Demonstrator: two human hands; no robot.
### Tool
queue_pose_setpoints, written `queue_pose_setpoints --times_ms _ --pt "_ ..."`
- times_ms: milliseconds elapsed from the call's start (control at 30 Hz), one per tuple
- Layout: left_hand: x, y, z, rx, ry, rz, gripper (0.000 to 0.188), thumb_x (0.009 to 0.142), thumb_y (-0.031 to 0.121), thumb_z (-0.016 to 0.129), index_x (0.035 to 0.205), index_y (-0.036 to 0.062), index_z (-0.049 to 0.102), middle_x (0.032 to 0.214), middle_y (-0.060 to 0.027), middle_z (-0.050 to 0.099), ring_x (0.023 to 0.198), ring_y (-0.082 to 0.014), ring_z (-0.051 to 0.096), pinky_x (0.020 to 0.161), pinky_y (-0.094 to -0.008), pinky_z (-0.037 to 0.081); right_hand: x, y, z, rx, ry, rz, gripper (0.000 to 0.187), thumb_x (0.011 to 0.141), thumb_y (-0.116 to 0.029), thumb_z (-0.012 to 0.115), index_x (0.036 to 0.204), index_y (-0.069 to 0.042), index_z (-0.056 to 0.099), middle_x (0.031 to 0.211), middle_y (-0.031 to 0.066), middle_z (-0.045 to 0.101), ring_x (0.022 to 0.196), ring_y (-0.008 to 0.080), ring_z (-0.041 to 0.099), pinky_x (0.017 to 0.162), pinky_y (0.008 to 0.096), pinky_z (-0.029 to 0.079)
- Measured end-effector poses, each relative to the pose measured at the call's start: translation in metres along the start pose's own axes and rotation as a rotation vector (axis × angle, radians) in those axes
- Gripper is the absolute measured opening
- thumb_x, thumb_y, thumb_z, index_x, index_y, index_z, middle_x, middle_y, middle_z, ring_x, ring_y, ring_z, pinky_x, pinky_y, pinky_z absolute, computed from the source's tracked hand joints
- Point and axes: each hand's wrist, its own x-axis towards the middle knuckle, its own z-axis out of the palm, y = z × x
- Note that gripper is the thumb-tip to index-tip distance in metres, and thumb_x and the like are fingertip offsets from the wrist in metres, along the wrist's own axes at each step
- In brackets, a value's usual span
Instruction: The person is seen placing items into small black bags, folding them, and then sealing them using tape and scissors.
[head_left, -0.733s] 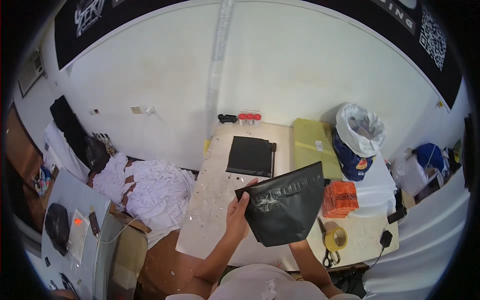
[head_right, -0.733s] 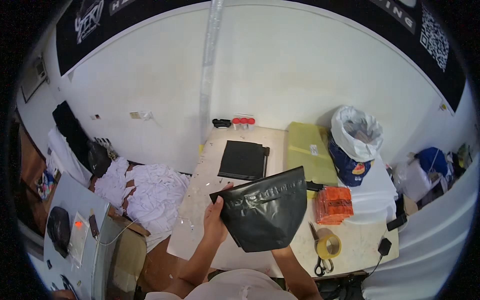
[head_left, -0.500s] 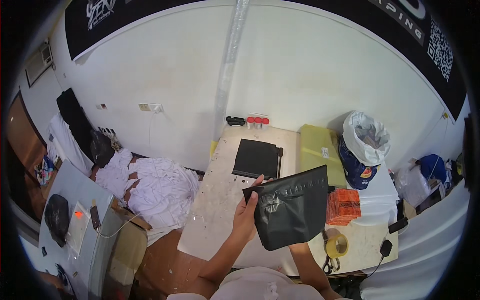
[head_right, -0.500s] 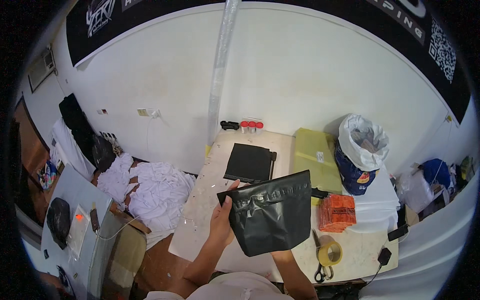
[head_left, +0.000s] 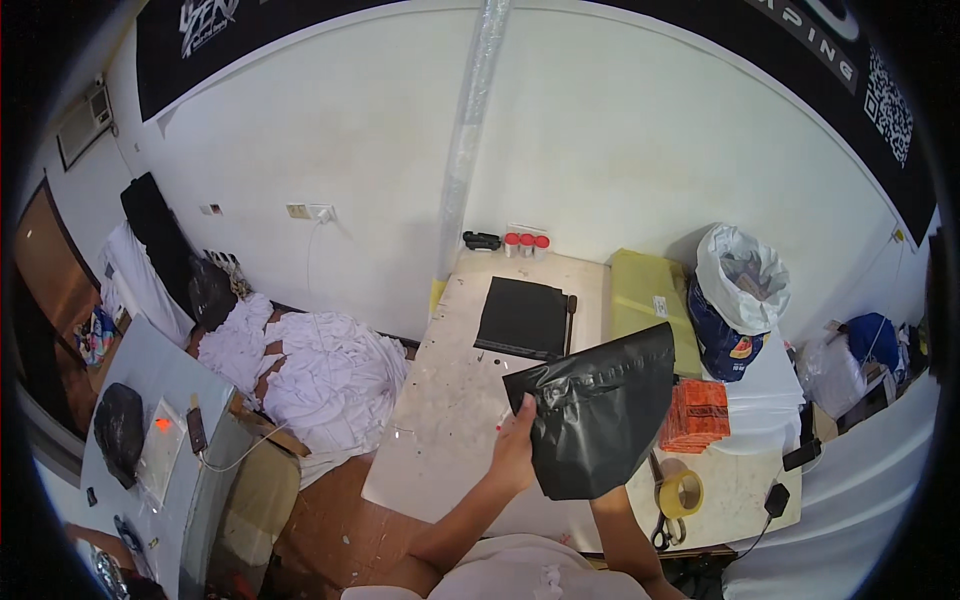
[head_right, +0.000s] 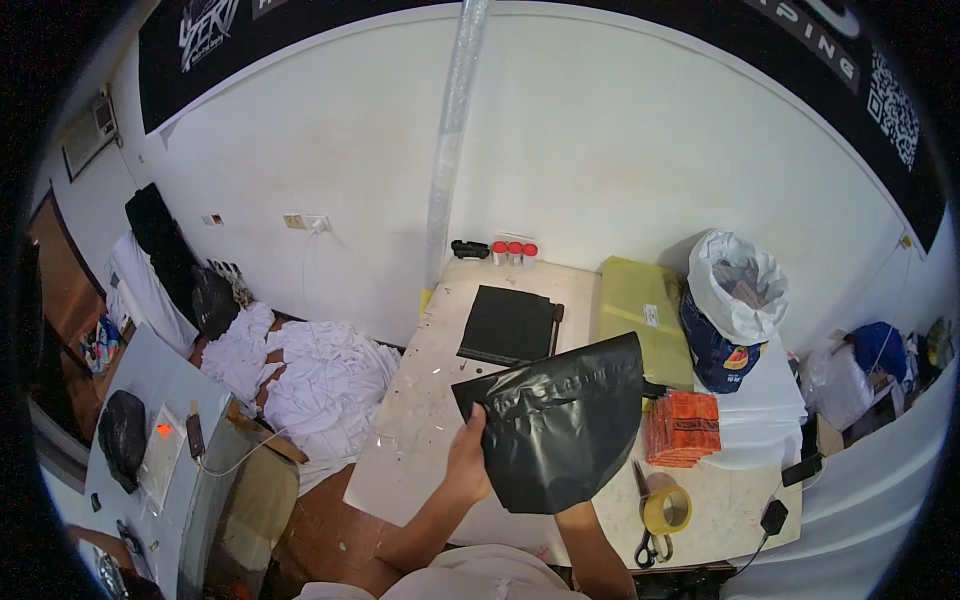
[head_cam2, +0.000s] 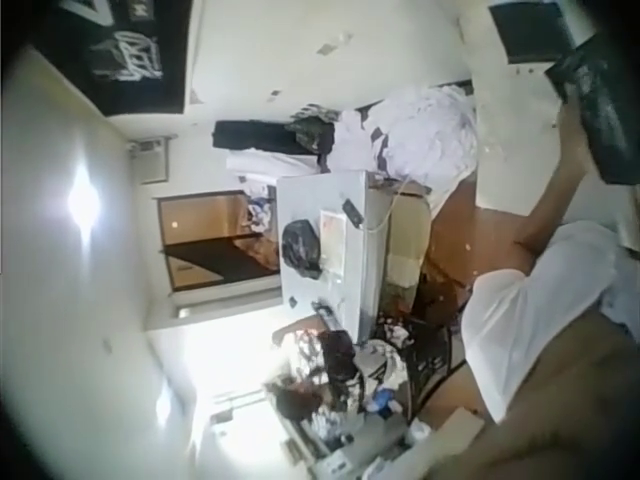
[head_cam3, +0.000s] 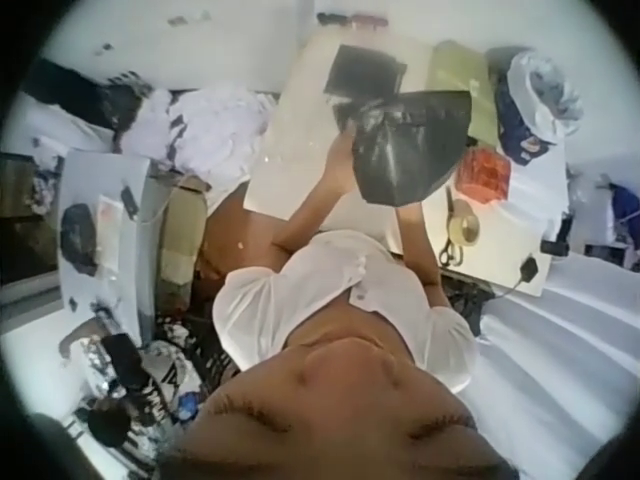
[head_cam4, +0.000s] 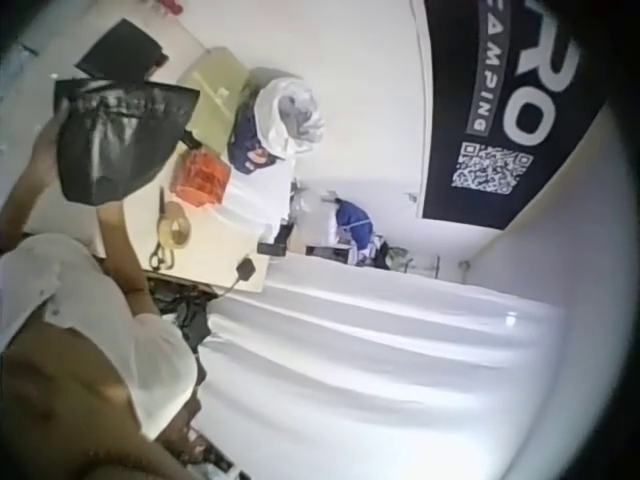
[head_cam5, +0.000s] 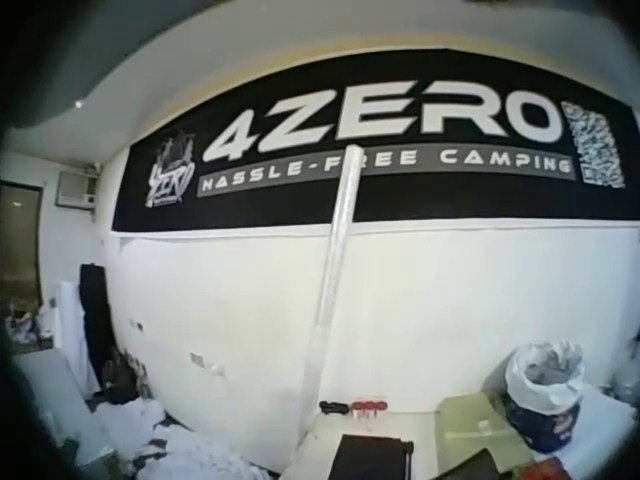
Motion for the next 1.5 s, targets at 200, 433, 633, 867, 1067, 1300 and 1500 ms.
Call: queue_pose_setpoints --times_ms 200,433,633,867,1067,1300,1500 --pt "-0.001 0.000 -0.011 0.029 0.040 -0.019 0.047 0.092 0.039 0.046 0.118 0.0000 0.047 0.113 -0.0117 0.057 0.102 -0.0197 0.057 0.088 -0.0331 0.046 0.009 -0.015 0.052 -0.103 -0.010 -0.059 0.043 0.093 -0.023 0.046 0.131 -0.005 0.037 0.128 0.0113 0.044 0.115 0.0216 0.044 0.100 0.0317 0.036" --pt "0.018 -0.022 -0.020 -0.113 0.056 -0.041 0.041 0.092 0.029 0.047 0.120 0.0001 0.047 0.118 -0.0139 0.055 0.106 -0.0254 0.055 0.094 -0.0388 0.042 0.033 -0.028 0.025 -0.573 0.003 -0.192 0.045 0.093 -0.024 0.046 0.132 -0.003 0.036 0.128 0.0089 0.045 0.116 0.0189 0.044 0.100 0.0304 0.035" --pt "0.050 -0.027 -0.052 -0.526 -0.015 -0.069 0.042 0.085 0.026 0.051 0.119 0.0002 0.050 0.123 -0.0147 0.052 0.116 -0.0301 0.047 0.102 -0.0433 0.032 0.036 -0.033 0.061 -0.872 0.260 -0.278 0.051 0.091 -0.020 0.052 0.135 -0.004 0.031 0.136 0.0075 0.037 0.124 0.0198 0.036 0.103 0.0295 0.026" --pt "0.058 -0.037 -0.066 -0.439 -0.003 -0.048 0.046 0.088 0.031 0.047 0.124 0.0032 0.046 0.128 -0.0126 0.048 0.117 -0.0297 0.046 0.102 -0.0435 0.032 -0.004 -0.013 0.036 -0.524 0.609 0.051 0.056 0.093 -0.046 0.036 0.135 -0.009 0.031 0.143 0.0068 0.027 0.131 0.0185 0.024 0.105 0.0411 0.019" --pt "0.047 -0.047 -0.065 -0.444 -0.112 -0.077 0.051 0.088 0.036 0.044 0.130 0.0063 0.041 0.132 -0.0110 0.045 0.121 -0.0297 0.042 0.104 -0.0438 0.030 0.022 -0.032 0.034 0.082 0.274 0.048 0.041 0.092 -0.030 0.049 0.123 -0.004 0.045 0.114 0.0042 0.057 0.098 0.0149 0.057 0.084 0.0285 0.044" --pt "0.047 -0.078 -0.163 -0.714 -0.285 -0.142 0.054 0.089 0.036 0.044 0.137 0.0147 0.033 0.140 -0.0031 0.037 0.127 -0.0251 0.036 0.104 -0.0413 0.029 0.058 -0.086 0.061 -0.768 0.149 -0.054 0.021 0.090 -0.019 0.054 0.094 0.000 0.061 0.080 -0.0006 0.061 0.071 0.0059 0.054 0.066 0.0200 0.044" --pt "0.052 -0.075 -0.163 -0.134 -0.422 -0.243 0.051 0.089 0.032 0.047 0.136 0.0172 0.034 0.139 -0.0046 0.037 0.127 -0.0233 0.036 0.105 -0.0428 0.027 0.061 -0.112 0.084 -1.334 -0.210 0.065 0.024 0.090 -0.021 0.052 0.094 0.002 0.057 0.066 0.0120 0.053 0.062 0.0132 0.047 0.063 0.0279 0.041"
